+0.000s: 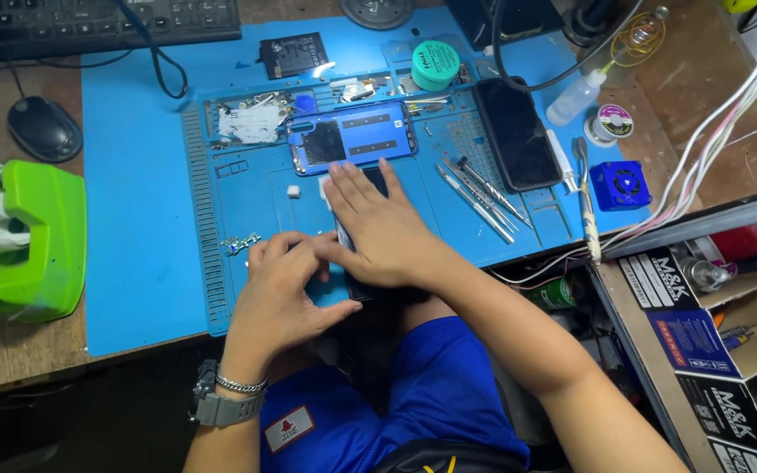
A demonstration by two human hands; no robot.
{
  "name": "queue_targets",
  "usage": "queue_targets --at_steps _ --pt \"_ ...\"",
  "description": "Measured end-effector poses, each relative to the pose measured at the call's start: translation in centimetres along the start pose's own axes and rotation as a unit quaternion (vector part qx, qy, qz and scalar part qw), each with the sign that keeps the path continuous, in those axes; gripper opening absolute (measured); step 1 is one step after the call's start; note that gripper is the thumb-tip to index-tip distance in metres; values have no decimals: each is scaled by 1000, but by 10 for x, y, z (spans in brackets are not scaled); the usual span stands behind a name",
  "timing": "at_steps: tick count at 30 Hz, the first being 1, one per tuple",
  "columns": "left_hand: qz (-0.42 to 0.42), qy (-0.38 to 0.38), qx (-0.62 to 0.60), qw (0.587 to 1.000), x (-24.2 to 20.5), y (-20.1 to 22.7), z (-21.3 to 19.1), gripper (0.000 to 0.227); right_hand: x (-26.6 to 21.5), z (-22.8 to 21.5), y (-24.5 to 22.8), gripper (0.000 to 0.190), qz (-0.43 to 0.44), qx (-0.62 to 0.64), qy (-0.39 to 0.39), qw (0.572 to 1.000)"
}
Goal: The person retrieves a small bottle of liquid and a cotton swab from a shelf. They apply the liquid to the swab and wipe the screen of a smartphone. Afterward, they use a white cloth to wipe the screen again, finishing the cleaning process.
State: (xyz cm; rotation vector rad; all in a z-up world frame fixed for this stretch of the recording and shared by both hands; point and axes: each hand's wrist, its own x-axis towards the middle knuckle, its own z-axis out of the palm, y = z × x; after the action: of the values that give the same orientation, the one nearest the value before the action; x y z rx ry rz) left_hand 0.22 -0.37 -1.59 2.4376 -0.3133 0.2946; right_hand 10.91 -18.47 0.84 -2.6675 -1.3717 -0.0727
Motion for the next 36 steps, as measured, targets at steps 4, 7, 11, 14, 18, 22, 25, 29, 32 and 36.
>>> queue_targets --at_steps 4,7,11,14,18,22,25,29,32,36 --pt "-7 2 -14 1000 2 4 -5 50 -60 -11 -26 104 -89 -28 -2 996" --pt "-16 0 -31 999 2 4 -5 51 -75 -13 -29 113 -111 -45 -35 992" --pt "-3 -3 -4 1000 2 6 -7 53 -22 2 0 101 -47 -74 4 996" --pt "-17 5 6 1000 0 5 -7 58 0 0 4 104 -31 -26 -12 999" --pt "-37 4 -7 999 0 0 -1 61 -53 -11 -27 109 -60 -35 -24 997" --pt "-17 -8 -24 1000 2 1 -7 64 -64 -11 -32 111 -78 -52 -39 995" --pt "-2 -15 -15 1000 2 7 -8 60 -30 1 -13 106 -43 -42 -5 998" --pt "-14 -17 -3 1000 0 0 -2 56 -30 -9 -25 113 -32 -41 1 999" --pt "-25 -12 -18 999 2 4 -4 57 -82 -23 -52 117 -85 -49 -33 995" --pt "-4 -11 -21 1000 2 5 -5 56 -63 -11 -39 113 -67 -46 -20 997"
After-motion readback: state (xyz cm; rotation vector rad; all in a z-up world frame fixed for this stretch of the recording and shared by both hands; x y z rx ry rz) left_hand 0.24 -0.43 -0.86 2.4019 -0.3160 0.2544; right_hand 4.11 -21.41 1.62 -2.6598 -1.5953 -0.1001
